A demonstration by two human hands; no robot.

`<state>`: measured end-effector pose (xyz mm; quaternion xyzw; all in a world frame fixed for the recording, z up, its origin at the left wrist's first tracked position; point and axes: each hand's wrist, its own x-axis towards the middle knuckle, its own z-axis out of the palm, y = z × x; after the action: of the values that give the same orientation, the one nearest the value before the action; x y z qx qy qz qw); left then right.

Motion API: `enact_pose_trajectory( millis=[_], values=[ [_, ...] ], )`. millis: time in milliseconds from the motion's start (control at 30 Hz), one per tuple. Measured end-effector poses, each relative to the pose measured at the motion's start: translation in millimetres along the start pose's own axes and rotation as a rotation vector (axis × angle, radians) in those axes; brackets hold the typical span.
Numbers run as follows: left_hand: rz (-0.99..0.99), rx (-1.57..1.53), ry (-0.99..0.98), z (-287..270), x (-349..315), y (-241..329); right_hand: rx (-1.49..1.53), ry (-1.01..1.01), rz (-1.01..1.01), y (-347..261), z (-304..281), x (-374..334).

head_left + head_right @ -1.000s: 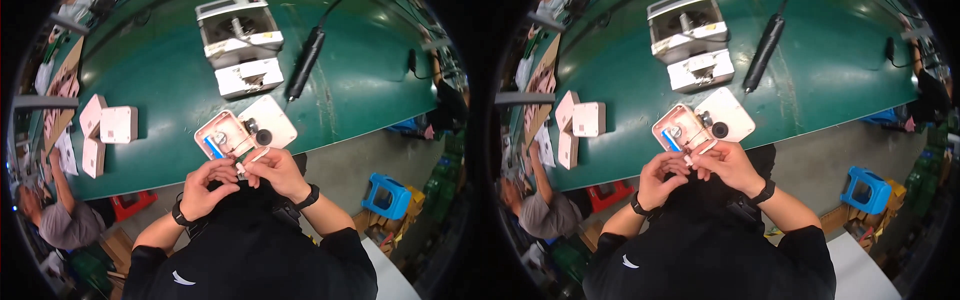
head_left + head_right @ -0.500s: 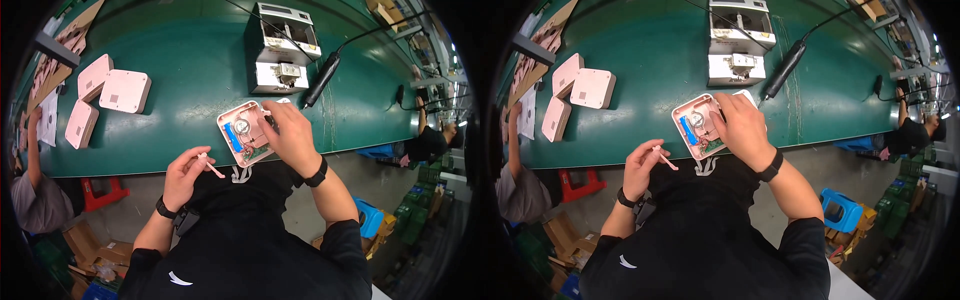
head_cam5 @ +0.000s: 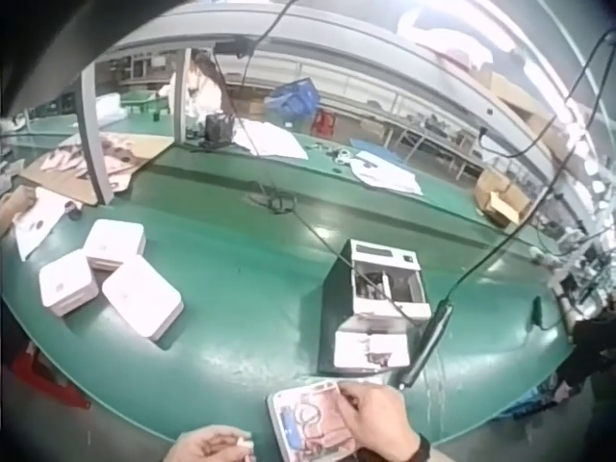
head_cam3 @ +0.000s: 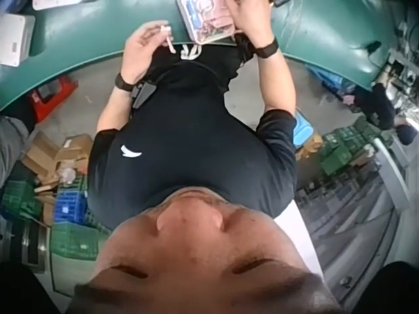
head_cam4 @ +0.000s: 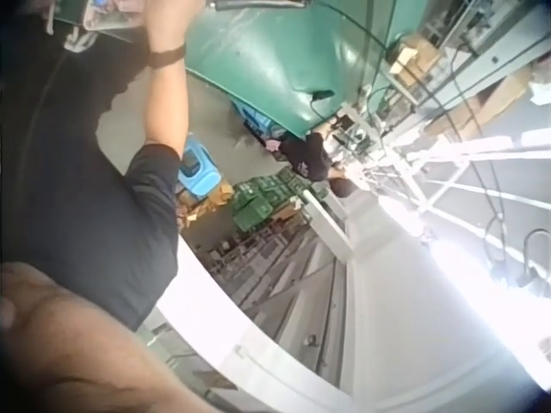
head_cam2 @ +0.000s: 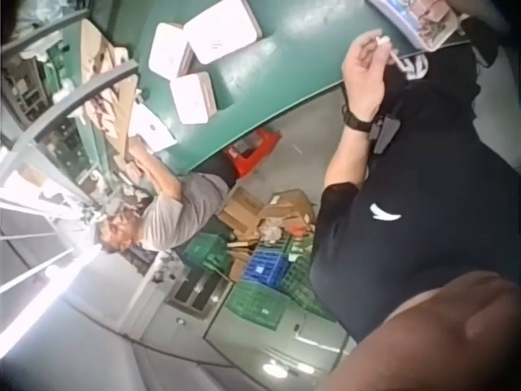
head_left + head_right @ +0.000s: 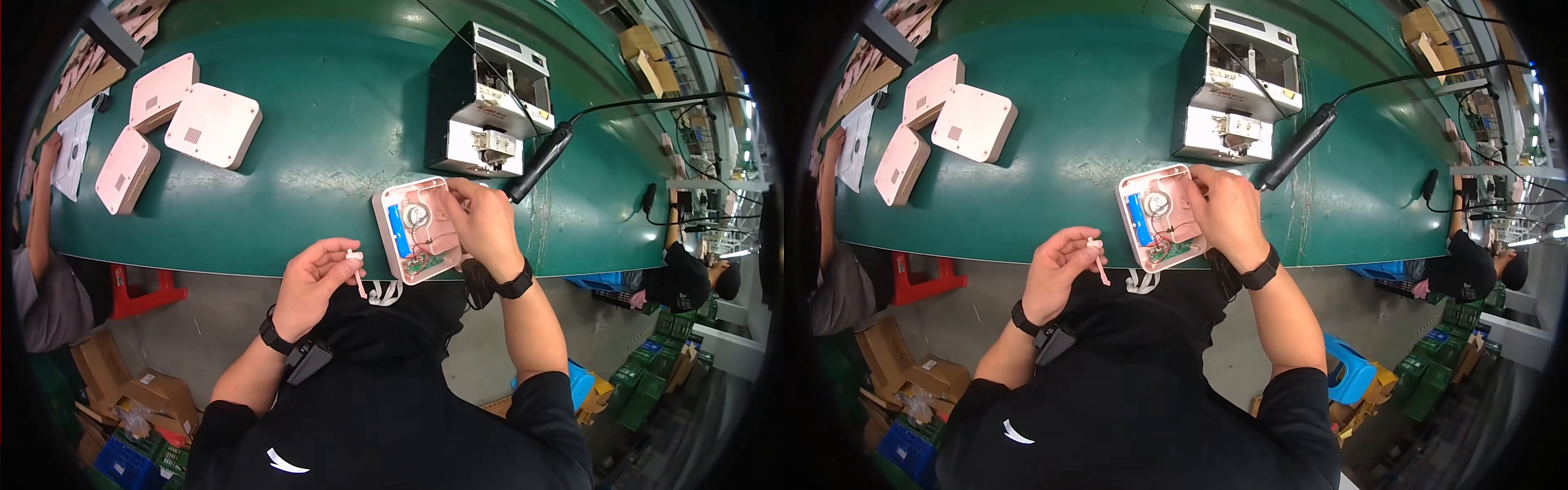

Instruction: The person fits a speaker and a circuit board into a pink plastic housing, places a cover on top, and secures it by driving screws with a power screwdriver. They then repeat the process for a second unit, fastening its cover with the power screwdriver.

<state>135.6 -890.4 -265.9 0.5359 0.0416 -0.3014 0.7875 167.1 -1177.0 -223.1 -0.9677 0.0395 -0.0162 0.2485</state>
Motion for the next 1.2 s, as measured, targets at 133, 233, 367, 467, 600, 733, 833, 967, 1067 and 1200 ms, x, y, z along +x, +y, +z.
enact_pose_trajectory(
  millis=[133, 233, 367, 467, 600, 733, 833, 967, 1067, 1200],
  values=[
    [-0.011, 0.025, -0.040, 6.0, 7.3, -1.4, 0.176, -0.031, 0.065, 8.1, -5.1, 5.8],
    [-0.025, 0.037, -0.051, 9.9, 10.6, -1.3, 0.392, -0.155, 0.164, 18.0, -12.2, 12.0],
    [-0.031, 0.031, -0.061, 19.9, 14.4, -3.4, 0.668, -0.203, 0.304, 39.1, -11.7, 18.5],
    [-0.026, 0.042, -0.061, 22.2, 14.2, -5.2, 0.670, -0.187, 0.297, 38.5, -10.5, 17.4],
    [-0.036, 0.029, -0.074, 27.5, 14.7, -3.3, 0.733, -0.194, 0.323, 32.6, -15.2, 15.9],
    [-0.013, 0.091, -0.104, 39.3, 19.3, 3.8, 0.855, -0.163, 0.345, 28.9, -17.7, 12.2],
    [0.140, 0.204, -0.106, 53.9, 28.7, 6.5, 0.947, -0.136, 0.352, 20.7, -21.0, 6.1],
    [0.396, 0.396, -0.115, 83.2, 38.4, 22.2, 1.158, -0.137, 0.380, 37.1, -17.5, 3.0],
    [0.514, 0.476, -0.115, 95.3, 40.8, 29.0, 1.391, -0.200, 0.412, 71.2, 0.0, -1.0],
    [0.593, 0.498, -0.113, 106.3, 42.5, 29.6, 1.635, -0.211, 0.604, 89.8, 13.4, -7.8]
  ],
)
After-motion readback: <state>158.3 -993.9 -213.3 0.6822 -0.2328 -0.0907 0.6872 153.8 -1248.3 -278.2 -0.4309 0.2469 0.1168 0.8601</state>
